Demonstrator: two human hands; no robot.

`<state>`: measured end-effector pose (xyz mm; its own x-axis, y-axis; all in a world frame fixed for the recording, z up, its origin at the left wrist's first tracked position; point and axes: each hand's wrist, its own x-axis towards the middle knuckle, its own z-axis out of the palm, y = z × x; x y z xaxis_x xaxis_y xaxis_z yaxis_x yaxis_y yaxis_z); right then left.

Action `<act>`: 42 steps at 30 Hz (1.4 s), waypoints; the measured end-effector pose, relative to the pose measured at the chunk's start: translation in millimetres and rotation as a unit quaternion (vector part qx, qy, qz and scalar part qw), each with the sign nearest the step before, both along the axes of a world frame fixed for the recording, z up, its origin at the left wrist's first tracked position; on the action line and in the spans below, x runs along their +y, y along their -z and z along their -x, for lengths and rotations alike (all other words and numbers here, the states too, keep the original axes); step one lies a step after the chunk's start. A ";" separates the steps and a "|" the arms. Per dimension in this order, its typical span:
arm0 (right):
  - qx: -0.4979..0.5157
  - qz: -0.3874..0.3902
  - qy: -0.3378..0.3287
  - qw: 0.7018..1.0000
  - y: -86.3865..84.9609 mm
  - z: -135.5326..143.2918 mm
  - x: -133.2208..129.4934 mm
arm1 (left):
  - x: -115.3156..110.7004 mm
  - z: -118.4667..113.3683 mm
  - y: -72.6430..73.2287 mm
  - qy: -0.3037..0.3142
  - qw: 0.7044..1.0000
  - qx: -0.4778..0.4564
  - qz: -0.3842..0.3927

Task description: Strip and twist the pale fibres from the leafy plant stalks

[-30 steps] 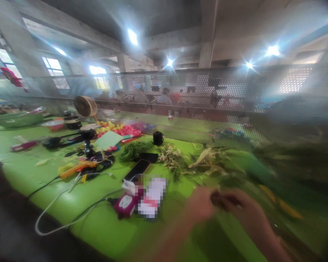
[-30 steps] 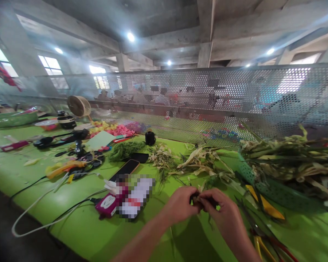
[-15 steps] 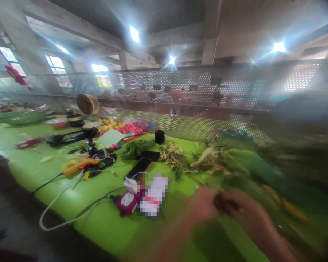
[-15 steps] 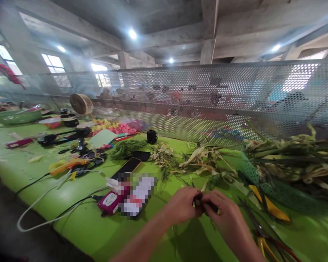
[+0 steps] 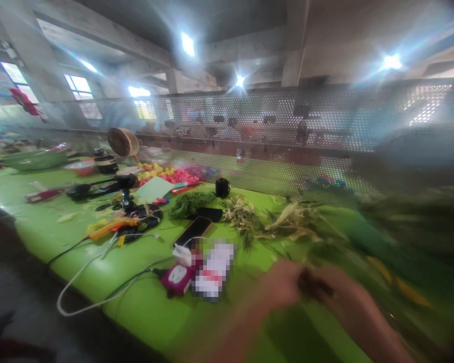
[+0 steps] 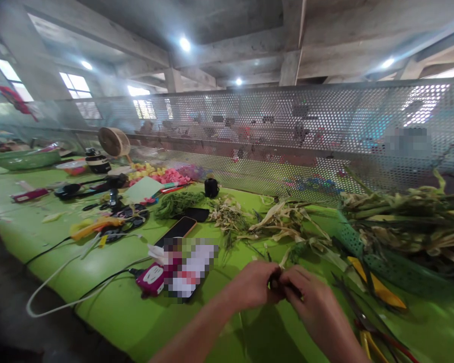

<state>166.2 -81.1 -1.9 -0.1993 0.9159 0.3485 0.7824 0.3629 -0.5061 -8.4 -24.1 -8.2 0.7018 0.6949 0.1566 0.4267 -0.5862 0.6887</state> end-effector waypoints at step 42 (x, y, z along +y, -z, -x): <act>0.111 0.028 -0.019 0.993 15.5 -4.2 7.7 | 17.0 17.7 -2.8 0.058 0.960 -0.163 0.221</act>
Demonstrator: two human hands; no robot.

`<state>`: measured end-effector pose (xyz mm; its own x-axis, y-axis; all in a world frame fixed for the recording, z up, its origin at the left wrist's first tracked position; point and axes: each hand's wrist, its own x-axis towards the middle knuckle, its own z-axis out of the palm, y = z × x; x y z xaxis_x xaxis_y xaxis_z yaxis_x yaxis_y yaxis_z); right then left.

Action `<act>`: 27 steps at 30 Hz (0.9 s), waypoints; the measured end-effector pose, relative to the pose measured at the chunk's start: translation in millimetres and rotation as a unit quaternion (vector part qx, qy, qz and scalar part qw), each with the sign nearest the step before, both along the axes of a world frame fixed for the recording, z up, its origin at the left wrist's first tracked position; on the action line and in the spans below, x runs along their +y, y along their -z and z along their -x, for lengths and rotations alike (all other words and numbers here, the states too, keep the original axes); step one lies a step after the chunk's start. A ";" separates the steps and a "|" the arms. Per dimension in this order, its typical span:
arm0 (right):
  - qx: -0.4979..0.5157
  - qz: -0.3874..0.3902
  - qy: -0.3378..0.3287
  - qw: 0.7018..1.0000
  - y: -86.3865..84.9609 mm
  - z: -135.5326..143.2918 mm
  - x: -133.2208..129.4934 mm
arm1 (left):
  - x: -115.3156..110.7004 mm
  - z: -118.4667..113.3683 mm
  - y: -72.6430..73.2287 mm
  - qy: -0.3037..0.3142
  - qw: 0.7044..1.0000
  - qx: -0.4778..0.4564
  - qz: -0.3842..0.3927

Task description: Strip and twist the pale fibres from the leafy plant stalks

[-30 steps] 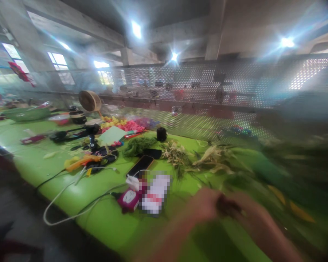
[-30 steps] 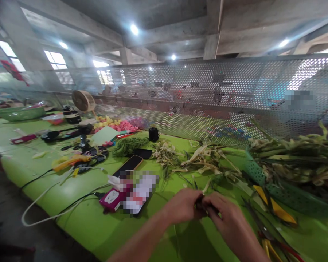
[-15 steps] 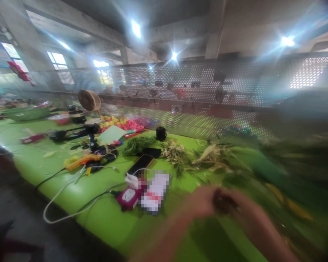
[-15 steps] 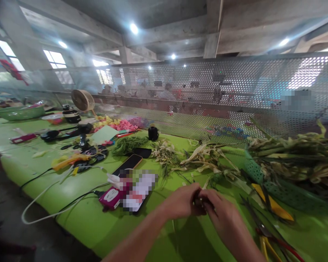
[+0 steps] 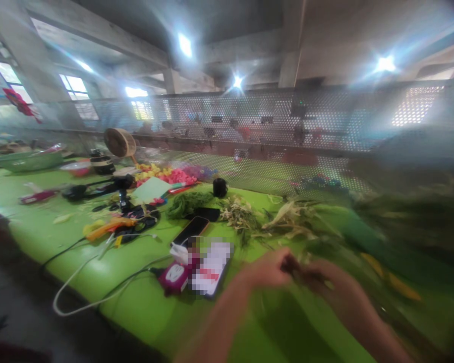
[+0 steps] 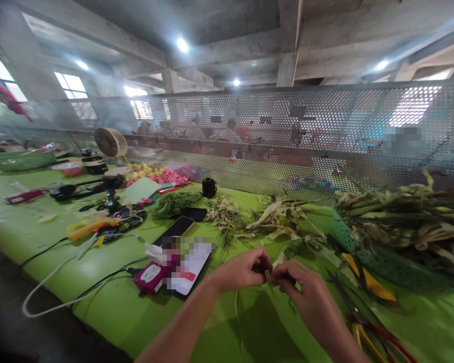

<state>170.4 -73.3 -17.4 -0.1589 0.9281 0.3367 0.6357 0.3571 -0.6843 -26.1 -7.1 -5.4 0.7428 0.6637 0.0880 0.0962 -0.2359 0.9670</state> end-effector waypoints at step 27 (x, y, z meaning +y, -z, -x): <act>-0.116 -0.097 0.007 0.988 -11.1 12.9 -12.3 | 3.5 -2.7 12.9 0.025 0.996 0.073 -0.044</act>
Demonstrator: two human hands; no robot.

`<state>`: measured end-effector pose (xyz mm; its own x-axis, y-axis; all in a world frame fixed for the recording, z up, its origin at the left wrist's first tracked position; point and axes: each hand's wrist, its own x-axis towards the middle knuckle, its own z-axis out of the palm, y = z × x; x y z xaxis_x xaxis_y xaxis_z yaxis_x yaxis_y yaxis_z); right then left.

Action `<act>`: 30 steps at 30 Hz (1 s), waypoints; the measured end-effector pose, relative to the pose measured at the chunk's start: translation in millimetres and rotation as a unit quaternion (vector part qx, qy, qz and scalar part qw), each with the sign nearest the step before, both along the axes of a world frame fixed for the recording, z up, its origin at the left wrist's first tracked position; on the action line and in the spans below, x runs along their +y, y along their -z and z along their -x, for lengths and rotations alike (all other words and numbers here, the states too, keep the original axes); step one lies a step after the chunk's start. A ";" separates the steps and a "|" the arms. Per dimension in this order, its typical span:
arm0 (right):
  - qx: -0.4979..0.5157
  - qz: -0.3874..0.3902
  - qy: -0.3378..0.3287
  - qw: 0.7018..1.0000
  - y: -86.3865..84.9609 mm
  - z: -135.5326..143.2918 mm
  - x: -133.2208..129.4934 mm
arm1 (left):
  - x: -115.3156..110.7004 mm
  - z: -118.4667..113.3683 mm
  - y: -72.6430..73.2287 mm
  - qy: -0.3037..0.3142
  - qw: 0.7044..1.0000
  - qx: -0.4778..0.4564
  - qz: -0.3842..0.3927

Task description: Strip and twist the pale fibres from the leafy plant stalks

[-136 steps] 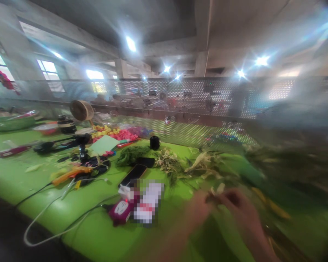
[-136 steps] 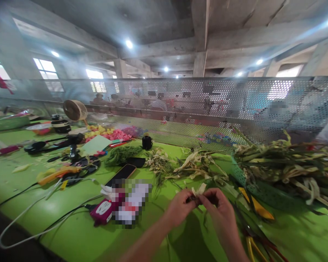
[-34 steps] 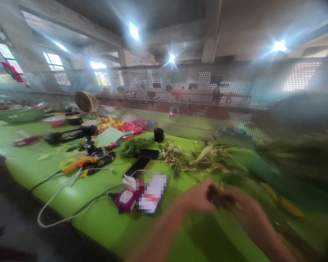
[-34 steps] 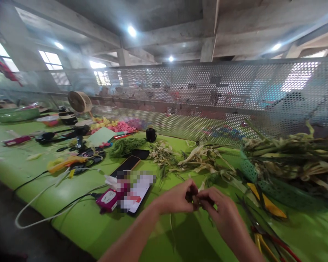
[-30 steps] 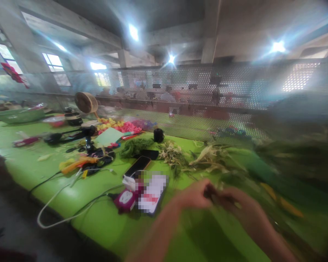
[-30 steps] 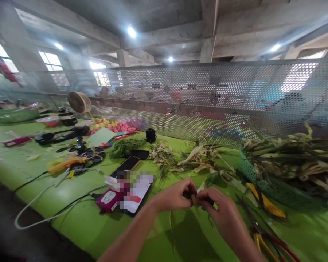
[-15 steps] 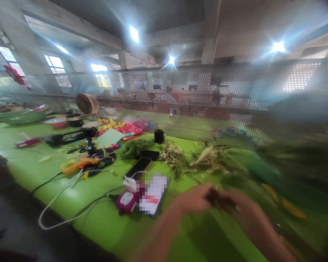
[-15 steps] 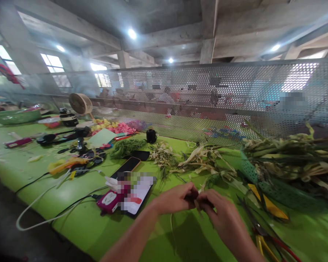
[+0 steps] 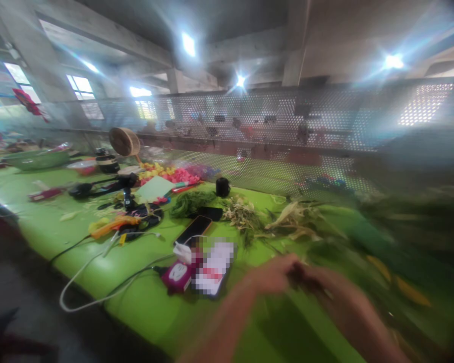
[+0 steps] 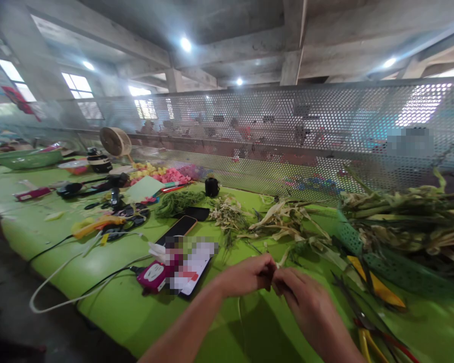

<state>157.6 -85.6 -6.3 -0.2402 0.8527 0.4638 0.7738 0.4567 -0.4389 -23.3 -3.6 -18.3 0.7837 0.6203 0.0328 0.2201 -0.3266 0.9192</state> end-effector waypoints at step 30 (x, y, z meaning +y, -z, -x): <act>0.222 0.120 0.111 0.961 -13.1 -4.1 5.6 | 2.1 -1.8 0.1 -0.006 0.988 -0.117 0.101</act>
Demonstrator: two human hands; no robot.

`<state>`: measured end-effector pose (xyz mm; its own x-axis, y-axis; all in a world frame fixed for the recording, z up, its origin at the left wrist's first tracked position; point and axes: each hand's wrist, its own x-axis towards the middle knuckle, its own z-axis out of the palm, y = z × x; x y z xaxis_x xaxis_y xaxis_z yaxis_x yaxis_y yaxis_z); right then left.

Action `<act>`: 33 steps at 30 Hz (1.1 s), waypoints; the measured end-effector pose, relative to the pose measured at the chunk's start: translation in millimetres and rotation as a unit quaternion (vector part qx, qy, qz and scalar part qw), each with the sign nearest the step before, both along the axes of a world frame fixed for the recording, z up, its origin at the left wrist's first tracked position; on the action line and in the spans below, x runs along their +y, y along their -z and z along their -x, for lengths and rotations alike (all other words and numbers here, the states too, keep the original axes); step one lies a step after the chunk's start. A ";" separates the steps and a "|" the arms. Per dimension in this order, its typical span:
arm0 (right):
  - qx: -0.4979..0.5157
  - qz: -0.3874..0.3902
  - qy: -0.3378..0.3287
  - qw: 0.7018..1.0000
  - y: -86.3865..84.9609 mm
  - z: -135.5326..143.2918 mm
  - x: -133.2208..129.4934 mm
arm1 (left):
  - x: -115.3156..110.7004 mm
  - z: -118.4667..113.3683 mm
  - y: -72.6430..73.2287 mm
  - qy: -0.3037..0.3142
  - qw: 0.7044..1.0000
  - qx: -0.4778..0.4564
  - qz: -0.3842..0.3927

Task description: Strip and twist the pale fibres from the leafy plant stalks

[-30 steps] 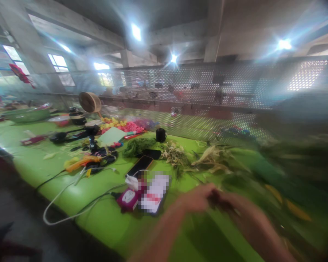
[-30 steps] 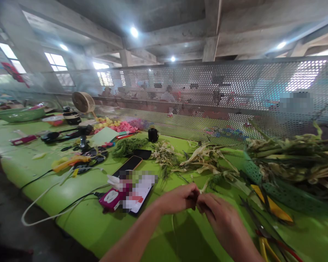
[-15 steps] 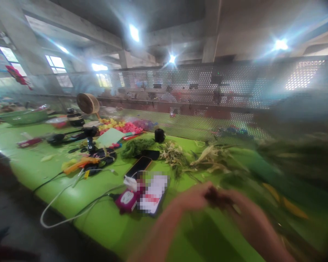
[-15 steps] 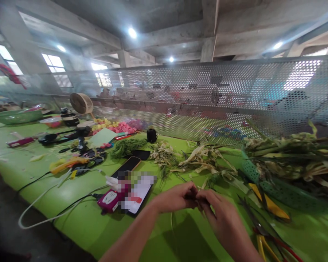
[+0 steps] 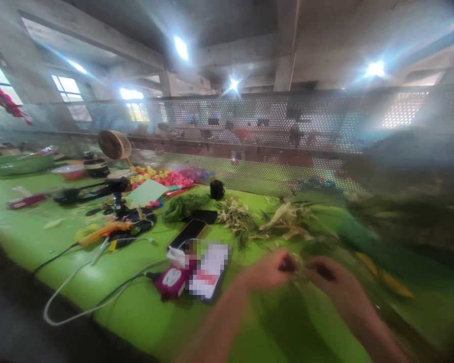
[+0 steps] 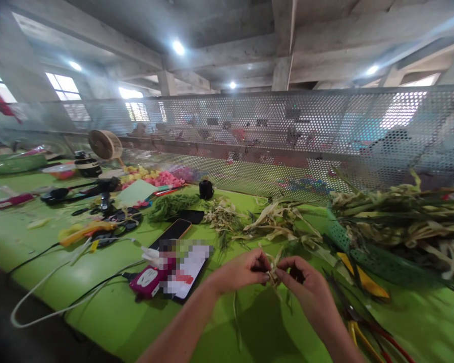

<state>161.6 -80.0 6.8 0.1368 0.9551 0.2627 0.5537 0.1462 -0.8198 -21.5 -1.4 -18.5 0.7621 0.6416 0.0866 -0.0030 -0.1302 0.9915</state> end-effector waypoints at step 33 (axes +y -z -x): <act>-0.140 -0.058 -0.040 0.988 8.7 -6.2 -2.4 | 0.6 -7.7 6.2 0.023 0.989 -0.064 0.130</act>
<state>167.8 -82.4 -1.9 -0.0317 0.9214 0.3874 0.7385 0.2828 -0.6121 -13.8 -0.9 -24.7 0.7839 0.6205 0.0205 -0.1308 0.1327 0.9825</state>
